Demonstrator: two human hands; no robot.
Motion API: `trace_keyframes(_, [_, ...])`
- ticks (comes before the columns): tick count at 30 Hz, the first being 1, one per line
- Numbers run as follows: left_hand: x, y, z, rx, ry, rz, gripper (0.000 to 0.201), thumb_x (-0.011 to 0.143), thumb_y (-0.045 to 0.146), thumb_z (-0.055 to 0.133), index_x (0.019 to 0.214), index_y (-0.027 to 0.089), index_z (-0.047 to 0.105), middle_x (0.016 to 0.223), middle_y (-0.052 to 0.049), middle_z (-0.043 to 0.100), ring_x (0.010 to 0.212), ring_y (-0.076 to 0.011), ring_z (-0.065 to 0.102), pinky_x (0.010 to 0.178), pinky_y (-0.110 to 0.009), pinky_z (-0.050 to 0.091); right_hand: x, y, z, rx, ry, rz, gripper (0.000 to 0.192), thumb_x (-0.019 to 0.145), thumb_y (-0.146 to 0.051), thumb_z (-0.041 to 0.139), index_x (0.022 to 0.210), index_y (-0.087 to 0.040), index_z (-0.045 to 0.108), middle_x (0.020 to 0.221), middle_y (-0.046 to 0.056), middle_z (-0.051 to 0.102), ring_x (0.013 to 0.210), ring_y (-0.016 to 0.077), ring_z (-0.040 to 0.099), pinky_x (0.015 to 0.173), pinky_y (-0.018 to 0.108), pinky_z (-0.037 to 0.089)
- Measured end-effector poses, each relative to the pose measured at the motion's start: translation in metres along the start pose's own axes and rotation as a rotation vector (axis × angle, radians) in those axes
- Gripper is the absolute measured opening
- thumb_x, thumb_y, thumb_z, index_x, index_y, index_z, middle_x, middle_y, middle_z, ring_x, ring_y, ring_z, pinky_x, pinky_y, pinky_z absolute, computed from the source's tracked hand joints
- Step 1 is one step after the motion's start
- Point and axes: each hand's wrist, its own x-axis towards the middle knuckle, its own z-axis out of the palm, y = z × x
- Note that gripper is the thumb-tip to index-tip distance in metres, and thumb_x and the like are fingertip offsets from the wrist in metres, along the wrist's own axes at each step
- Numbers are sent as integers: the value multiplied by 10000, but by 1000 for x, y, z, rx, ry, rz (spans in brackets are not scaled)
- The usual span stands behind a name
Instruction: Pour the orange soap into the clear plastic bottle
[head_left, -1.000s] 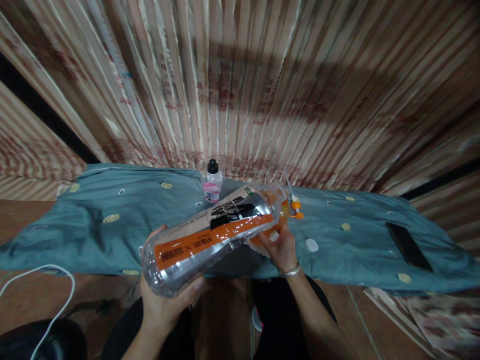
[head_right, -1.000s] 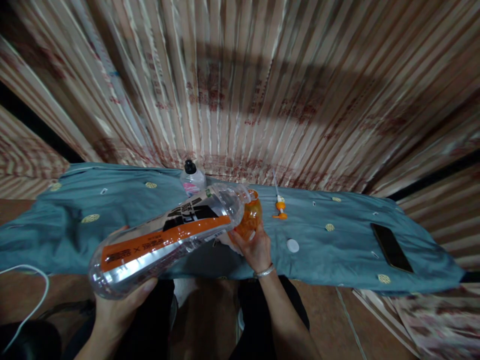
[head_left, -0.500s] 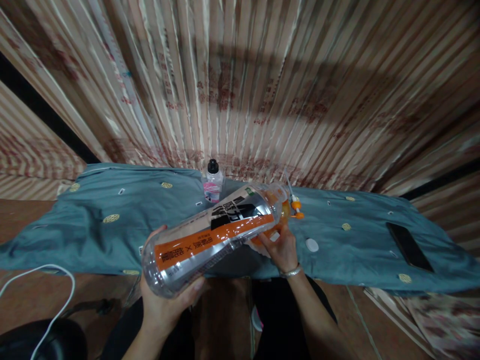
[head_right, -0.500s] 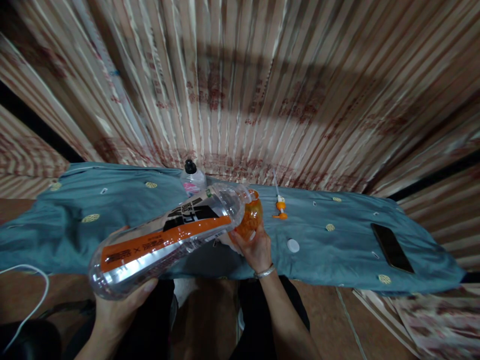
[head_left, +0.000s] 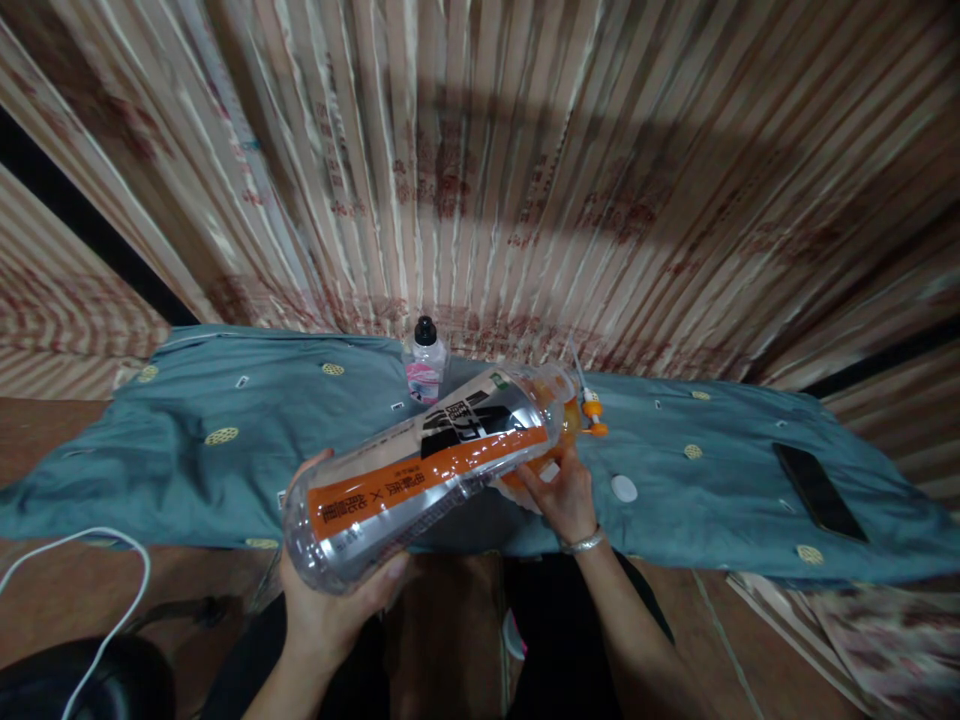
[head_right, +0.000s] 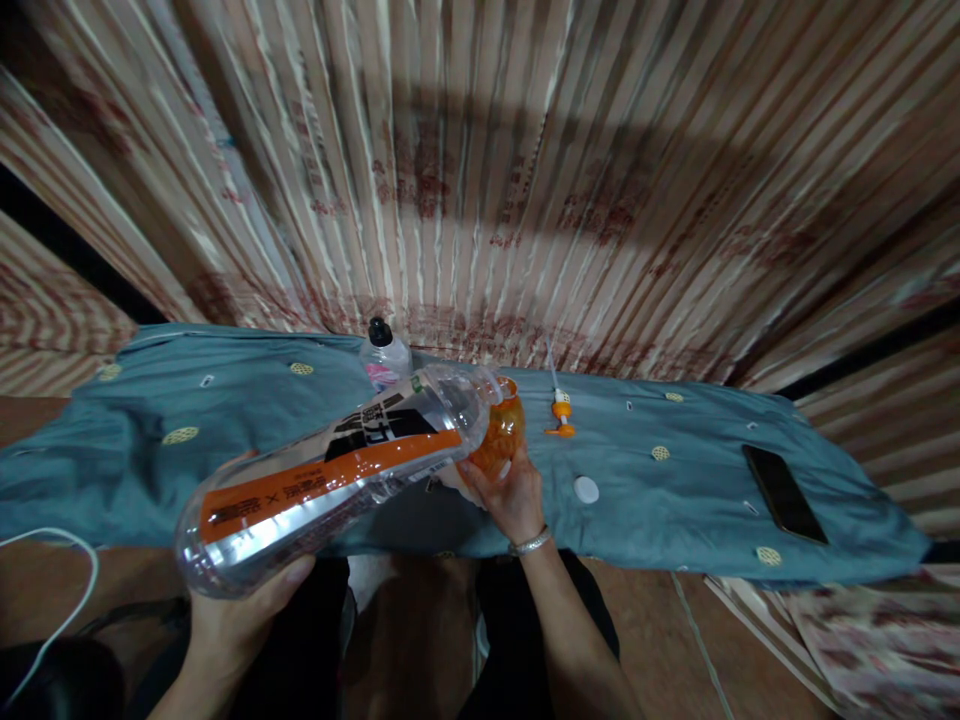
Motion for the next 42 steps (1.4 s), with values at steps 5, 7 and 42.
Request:
trace_keyframes(5, [0, 0, -1, -29, 16, -19, 991, 703, 776, 975, 1456, 207, 674, 1128, -82, 847, 961, -335, 846, 847, -460, 717, 0, -1, -1, -15, -14, 28, 791, 840, -928, 724, 1176, -212, 730, 928, 152, 862, 843, 395, 856, 758, 502, 708])
trace_keyframes(7, [0, -3, -4, -21, -28, -32, 1013, 657, 740, 1017, 1449, 216, 665, 1154, -86, 846, 982, -344, 850, 864, -470, 722, 0, -1, -1, -16, -22, 29, 801, 846, -938, 717, 1186, -212, 731, 933, 151, 864, 850, 394, 855, 767, 503, 706])
trace_keyframes(42, [-2, -15, -14, 23, -107, 9, 1024, 752, 708, 979, 1565, 204, 613, 1128, -86, 861, 957, -349, 881, 877, -502, 755, -1, 1, 1, -24, -17, 44, 788, 848, -906, 720, 1218, -210, 724, 956, 154, 869, 855, 395, 862, 761, 520, 717])
